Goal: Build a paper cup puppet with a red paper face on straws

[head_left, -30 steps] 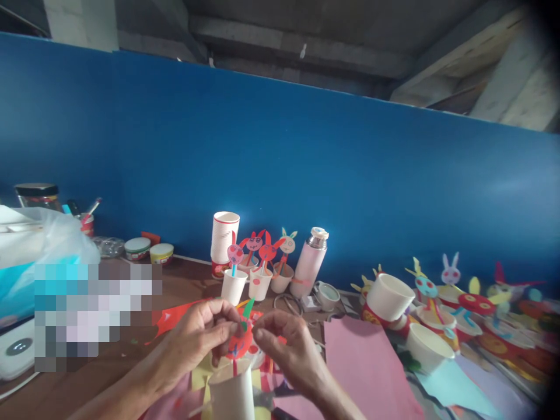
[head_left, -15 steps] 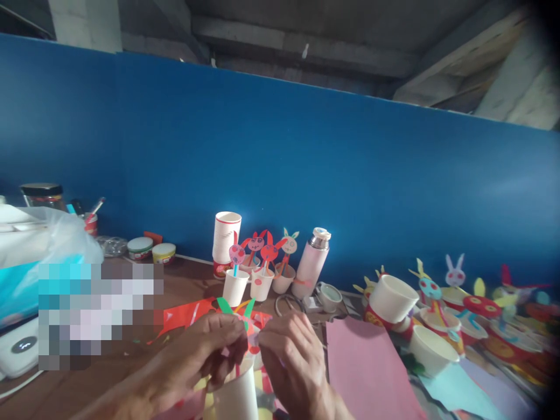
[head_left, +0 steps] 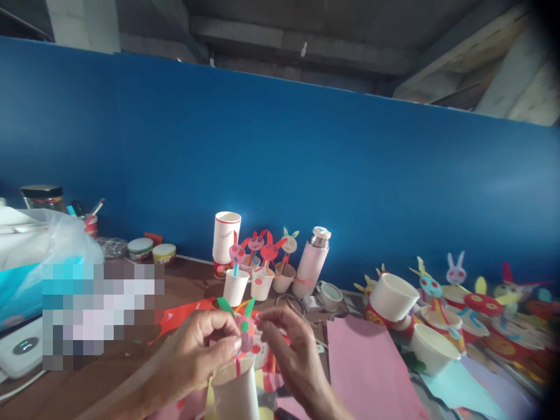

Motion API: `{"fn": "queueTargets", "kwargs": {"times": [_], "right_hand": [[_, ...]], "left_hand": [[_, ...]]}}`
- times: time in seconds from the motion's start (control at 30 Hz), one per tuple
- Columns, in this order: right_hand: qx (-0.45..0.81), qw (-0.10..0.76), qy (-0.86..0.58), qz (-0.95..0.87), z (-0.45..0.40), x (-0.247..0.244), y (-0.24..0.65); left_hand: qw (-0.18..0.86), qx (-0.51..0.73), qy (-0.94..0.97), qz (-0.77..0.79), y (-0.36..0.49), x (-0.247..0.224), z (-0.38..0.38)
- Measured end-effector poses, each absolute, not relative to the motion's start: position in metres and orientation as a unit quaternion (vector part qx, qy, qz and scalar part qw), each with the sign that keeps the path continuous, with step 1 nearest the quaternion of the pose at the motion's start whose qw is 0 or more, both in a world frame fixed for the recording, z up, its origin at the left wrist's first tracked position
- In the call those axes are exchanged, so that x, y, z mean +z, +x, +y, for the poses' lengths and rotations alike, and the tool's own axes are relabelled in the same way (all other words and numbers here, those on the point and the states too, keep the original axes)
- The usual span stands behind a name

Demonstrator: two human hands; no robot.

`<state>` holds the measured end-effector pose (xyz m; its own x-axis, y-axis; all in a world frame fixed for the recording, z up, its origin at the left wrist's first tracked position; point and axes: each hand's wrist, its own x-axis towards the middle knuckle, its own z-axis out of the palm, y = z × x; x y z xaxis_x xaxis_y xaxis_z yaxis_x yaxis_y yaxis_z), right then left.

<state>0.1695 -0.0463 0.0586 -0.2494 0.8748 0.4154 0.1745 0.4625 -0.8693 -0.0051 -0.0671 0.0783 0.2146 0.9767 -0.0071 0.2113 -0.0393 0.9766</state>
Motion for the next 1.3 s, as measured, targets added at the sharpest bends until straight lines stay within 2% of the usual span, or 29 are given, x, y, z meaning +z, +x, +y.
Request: {"fn": "queueTargets", "kwargs": {"times": [0.17,0.27,0.63,1.0,1.17,1.3], "right_hand": [[0.561,0.446,-0.298,-0.630,-0.045,0.059,0.168],[0.619,0.406,-0.281,-0.611,-0.044,0.056,0.166],[0.674,0.371,-0.289,-0.570,-0.047,0.052,0.162],[0.697,0.366,-0.264,-0.557,-0.046,0.049,0.165],[0.679,0.374,-0.285,-0.564,-0.044,0.046,0.162],[0.659,0.418,-0.281,-0.559,-0.037,0.051,0.170]], "left_hand": [[0.423,0.355,0.664,0.505,-0.004,0.082,-0.068],[0.407,0.327,0.679,0.516,-0.006,0.082,-0.068],[0.488,0.296,0.659,0.490,-0.007,0.084,-0.068],[0.390,0.269,0.717,0.512,-0.011,0.081,-0.066],[0.387,0.273,0.723,0.503,-0.009,0.079,-0.066],[0.412,0.271,0.732,0.470,-0.021,0.092,-0.061]]}}
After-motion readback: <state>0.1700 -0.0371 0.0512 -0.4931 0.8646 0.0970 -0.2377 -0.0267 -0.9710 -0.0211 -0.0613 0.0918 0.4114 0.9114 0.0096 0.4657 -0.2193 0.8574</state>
